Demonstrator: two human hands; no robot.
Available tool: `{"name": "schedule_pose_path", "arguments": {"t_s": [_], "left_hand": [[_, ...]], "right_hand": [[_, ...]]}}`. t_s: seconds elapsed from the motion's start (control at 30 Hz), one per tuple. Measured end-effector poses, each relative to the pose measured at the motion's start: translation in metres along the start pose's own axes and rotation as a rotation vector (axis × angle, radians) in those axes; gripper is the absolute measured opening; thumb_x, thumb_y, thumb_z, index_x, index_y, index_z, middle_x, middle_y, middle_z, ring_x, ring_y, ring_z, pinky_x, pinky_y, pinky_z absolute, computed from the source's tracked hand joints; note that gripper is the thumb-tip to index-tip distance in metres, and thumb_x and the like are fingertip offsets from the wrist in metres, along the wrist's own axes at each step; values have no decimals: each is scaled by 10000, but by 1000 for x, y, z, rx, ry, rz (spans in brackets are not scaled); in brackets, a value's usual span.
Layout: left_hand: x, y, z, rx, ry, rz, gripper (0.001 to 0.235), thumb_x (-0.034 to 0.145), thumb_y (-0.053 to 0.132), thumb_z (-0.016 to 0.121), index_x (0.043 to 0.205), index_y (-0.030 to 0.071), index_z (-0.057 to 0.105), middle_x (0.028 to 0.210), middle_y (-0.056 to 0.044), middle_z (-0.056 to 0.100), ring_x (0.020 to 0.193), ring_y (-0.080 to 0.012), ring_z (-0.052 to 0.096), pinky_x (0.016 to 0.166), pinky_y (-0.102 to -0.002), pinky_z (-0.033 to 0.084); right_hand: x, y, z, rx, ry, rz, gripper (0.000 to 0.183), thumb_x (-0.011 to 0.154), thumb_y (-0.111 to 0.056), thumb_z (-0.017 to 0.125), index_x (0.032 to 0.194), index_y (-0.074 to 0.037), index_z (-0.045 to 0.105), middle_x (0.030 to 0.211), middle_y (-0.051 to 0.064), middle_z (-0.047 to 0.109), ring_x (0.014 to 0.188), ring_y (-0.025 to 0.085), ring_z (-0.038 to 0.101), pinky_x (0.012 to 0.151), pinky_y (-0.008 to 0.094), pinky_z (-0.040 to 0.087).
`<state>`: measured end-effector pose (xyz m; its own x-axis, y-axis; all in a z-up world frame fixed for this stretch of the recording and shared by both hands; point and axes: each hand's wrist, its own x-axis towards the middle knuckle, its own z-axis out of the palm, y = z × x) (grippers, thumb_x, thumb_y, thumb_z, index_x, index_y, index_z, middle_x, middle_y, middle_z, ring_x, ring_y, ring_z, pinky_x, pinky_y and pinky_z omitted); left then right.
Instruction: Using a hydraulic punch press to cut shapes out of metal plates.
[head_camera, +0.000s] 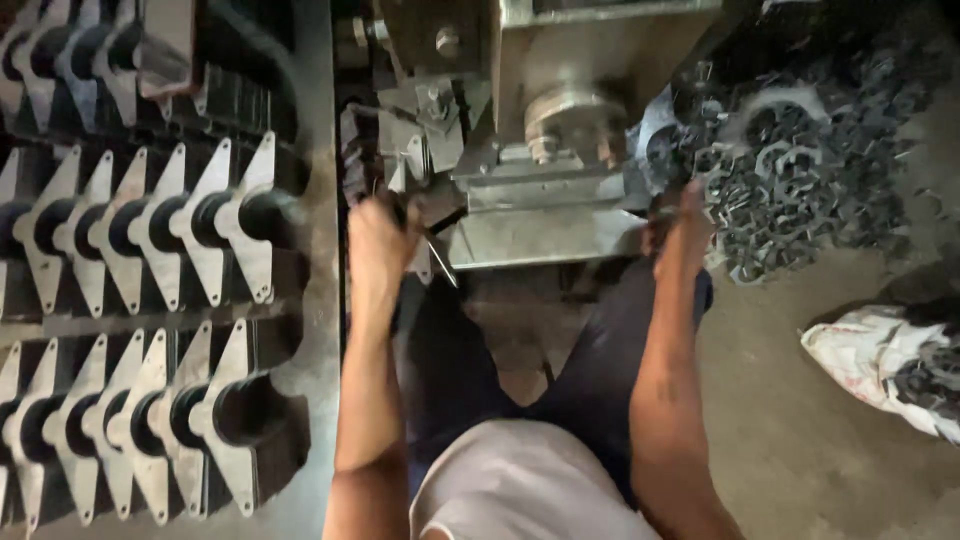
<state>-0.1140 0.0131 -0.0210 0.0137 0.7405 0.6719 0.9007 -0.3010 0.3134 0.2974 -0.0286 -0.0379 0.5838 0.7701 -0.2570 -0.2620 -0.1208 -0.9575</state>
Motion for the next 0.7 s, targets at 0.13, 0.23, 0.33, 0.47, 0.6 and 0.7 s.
{"name": "schedule_pose_path", "arguments": {"t_s": [0.13, 0.23, 0.33, 0.47, 0.6, 0.7], "left_hand": [[-8, 56, -11, -902, -465, -592, 242, 944, 205, 763, 843, 5, 671, 629, -25, 591, 546, -115, 492, 488, -330, 400], [-22, 82, 15, -1122, -540, -788, 302, 965, 216, 736, 756, 33, 617, 573, 60, 538, 475, -33, 451, 426, -258, 334], [-36, 87, 44, -1234, -428, -909, 222, 953, 219, 713, 796, 66, 681, 561, 43, 547, 430, -39, 420, 403, -258, 282], [-21, 86, 56, -1349, -370, -937, 411, 1028, 299, 680, 708, 52, 606, 547, 28, 538, 426, -40, 403, 401, -254, 265], [-31, 83, 61, -1275, -282, -925, 357, 1020, 297, 697, 766, 57, 621, 612, 24, 604, 496, -33, 481, 454, -240, 336], [-47, 90, 52, -1133, -235, -799, 270, 989, 269, 690, 833, 50, 673, 669, 25, 656, 548, -30, 549, 487, -239, 420]], "right_hand": [[-66, 35, 35, -251, -145, 255, 531, 945, -596, 483, 964, -98, 666, 724, 46, 695, 509, 172, 637, 417, 313, 477], [-126, 38, 74, -264, -606, 335, 525, 947, -568, 502, 1152, -123, 691, 729, 45, 702, 571, 145, 698, 513, 305, 596], [-145, 28, 96, -128, -667, 345, 473, 980, -488, 549, 1021, -33, 675, 522, 40, 522, 358, 136, 477, 328, 287, 349], [-108, 36, 111, -87, -597, 382, 395, 1044, -402, 575, 967, -17, 619, 538, -32, 396, 368, 61, 319, 324, 243, 224], [-104, 35, 116, -103, -614, 352, 358, 1047, -366, 568, 931, -28, 593, 525, -22, 394, 353, 71, 306, 313, 251, 213], [-102, 42, 116, -85, -622, 304, 353, 1048, -350, 563, 927, -23, 618, 513, -16, 397, 357, 64, 308, 325, 242, 218]]}}
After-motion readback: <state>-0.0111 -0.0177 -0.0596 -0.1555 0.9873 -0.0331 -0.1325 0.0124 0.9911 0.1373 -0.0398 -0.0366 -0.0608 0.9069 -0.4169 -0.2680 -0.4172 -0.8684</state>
